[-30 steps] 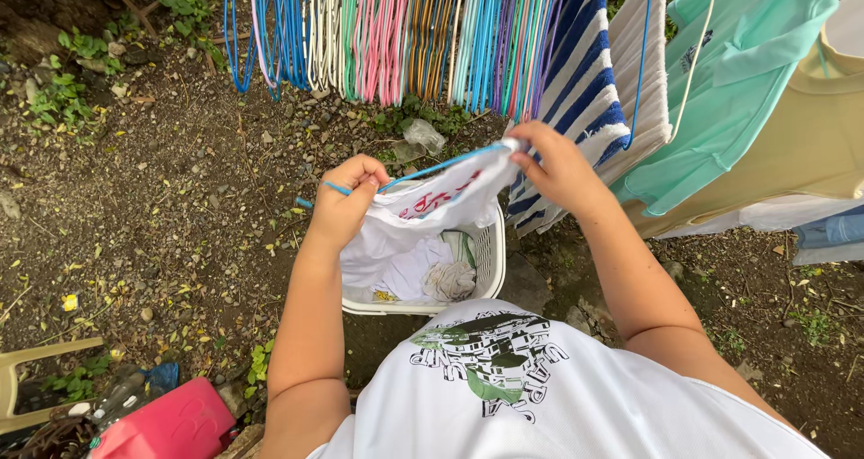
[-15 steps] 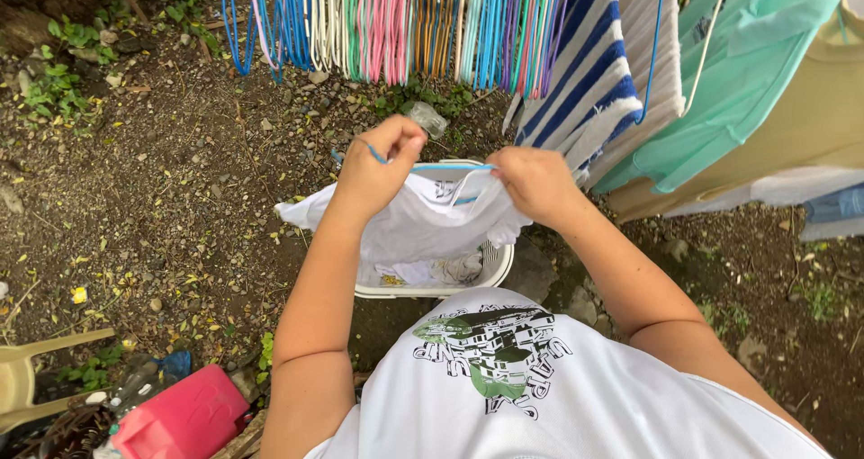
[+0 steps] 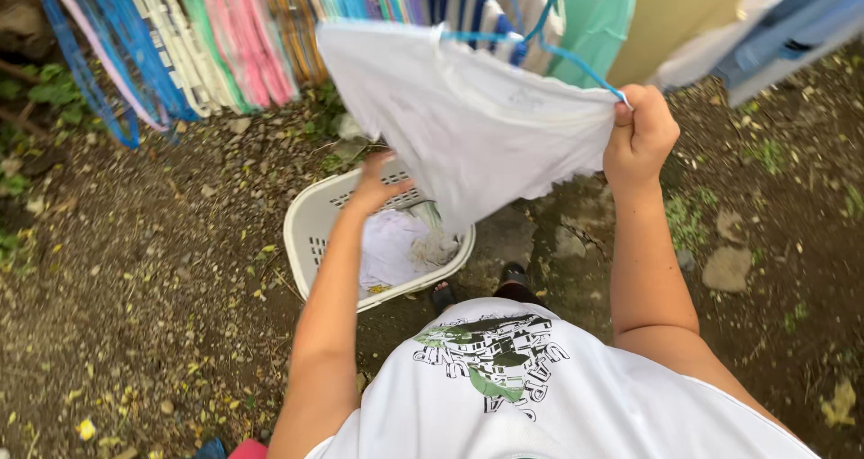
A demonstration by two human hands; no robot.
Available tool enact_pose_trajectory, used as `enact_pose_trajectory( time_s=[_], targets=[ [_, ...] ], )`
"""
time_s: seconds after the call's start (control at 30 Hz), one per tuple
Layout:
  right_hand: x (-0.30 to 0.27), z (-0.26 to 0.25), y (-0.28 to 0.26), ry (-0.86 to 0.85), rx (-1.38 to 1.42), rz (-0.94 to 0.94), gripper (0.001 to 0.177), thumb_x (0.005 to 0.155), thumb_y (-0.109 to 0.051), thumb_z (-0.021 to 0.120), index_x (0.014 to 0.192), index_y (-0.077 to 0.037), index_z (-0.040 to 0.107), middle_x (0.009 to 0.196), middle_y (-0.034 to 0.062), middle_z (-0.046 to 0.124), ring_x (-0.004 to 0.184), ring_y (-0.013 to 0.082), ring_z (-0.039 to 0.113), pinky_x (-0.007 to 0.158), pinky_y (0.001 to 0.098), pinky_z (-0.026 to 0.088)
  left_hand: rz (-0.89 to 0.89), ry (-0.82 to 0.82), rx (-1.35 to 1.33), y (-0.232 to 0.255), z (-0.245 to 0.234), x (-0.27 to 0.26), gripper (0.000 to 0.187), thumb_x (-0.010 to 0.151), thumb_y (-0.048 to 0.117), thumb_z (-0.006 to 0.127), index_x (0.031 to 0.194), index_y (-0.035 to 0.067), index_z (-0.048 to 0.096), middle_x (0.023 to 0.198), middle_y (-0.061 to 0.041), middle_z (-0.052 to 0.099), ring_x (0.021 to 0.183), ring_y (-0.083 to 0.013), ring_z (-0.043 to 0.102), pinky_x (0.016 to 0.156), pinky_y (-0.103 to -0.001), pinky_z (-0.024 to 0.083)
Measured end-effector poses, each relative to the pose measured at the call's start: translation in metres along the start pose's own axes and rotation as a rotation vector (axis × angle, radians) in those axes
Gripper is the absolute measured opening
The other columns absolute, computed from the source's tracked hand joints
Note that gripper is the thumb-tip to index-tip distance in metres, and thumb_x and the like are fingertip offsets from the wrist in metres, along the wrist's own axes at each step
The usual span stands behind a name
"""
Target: The person hangs a shirt and other items on a clothesline using hangers, then removes small items from a laundry basket and secures them to a circular drying rack.
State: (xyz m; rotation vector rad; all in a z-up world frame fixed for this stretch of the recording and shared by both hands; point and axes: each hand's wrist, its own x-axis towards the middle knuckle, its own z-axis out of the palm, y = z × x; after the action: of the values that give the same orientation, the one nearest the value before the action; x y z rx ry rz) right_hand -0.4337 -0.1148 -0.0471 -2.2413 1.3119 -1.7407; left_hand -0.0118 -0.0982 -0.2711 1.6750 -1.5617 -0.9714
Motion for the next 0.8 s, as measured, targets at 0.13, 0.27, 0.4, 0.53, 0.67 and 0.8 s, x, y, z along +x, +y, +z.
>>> enact_pose_trajectory(
  time_s=[0.13,0.27,0.4,0.53,0.67,0.8],
  targets=[
    [-0.022,-0.036,0.024,0.104,0.064,0.176,0.020,0.115,-0.015,0.061,0.105,0.002,0.063,0.086,0.0066,0.056,0.078,0.0169,0.050,0.072,0.0307,0.041,-0.019,-0.157,-0.213,0.043,0.117,0.031,0.102,0.080,0.037,0.088,0.152,-0.005,0.029,0.156,-0.026,0.035,0.141,-0.0352,0.040,0.116,-0.040,0.035],
    [-0.039,-0.086,0.048,0.234,0.119,0.259,0.026,0.118,-0.023,0.059,0.111,0.002,0.063,0.094,0.0009,0.059,0.086,0.0102,0.050,0.079,0.0267,0.042,0.057,-0.311,-0.524,0.148,0.194,0.019,0.063,0.095,0.037,0.070,0.138,-0.006,0.055,0.136,-0.019,0.066,0.125,-0.0288,0.061,0.107,-0.036,0.047],
    [-0.047,-0.154,0.071,0.355,0.067,0.307,0.027,0.117,-0.025,0.059,0.113,0.001,0.063,0.090,-0.0009,0.053,0.083,0.0094,0.042,0.076,0.0252,0.037,0.371,-0.415,-0.297,0.253,0.217,-0.016,0.049,0.095,0.033,0.070,0.127,-0.004,0.064,0.122,-0.017,0.073,0.114,-0.0277,0.067,0.100,-0.036,0.050],
    [-0.053,-0.222,0.081,0.260,-0.141,0.258,0.026,0.116,-0.023,0.060,0.111,0.002,0.064,0.089,0.0026,0.054,0.080,0.0103,0.045,0.072,0.0254,0.038,0.276,-0.221,0.107,0.327,0.188,-0.054,0.038,0.089,0.031,0.073,0.117,0.004,0.073,0.111,-0.017,0.073,0.095,-0.0317,0.071,0.086,-0.039,0.054],
    [-0.056,-0.254,0.088,-0.040,-0.133,0.212,0.017,0.113,-0.014,0.062,0.108,0.001,0.066,0.090,0.0106,0.063,0.076,0.0177,0.058,0.070,0.0308,0.047,0.865,0.568,0.201,0.382,0.146,-0.070,0.022,0.088,0.020,0.074,0.105,0.009,0.066,0.096,-0.013,0.067,0.091,-0.0329,0.066,0.084,-0.042,0.050],
    [-0.058,-0.267,0.102,-0.223,-0.184,0.038,0.008,0.099,-0.003,0.068,0.107,-0.001,0.067,0.092,0.0127,0.068,0.078,0.0277,0.069,0.069,0.0359,0.054,1.233,0.380,0.375,0.402,0.135,-0.041,0.040,0.075,0.032,0.075,0.102,0.005,0.063,0.092,-0.016,0.067,0.088,-0.0381,0.063,0.078,-0.047,0.049]
  ],
)
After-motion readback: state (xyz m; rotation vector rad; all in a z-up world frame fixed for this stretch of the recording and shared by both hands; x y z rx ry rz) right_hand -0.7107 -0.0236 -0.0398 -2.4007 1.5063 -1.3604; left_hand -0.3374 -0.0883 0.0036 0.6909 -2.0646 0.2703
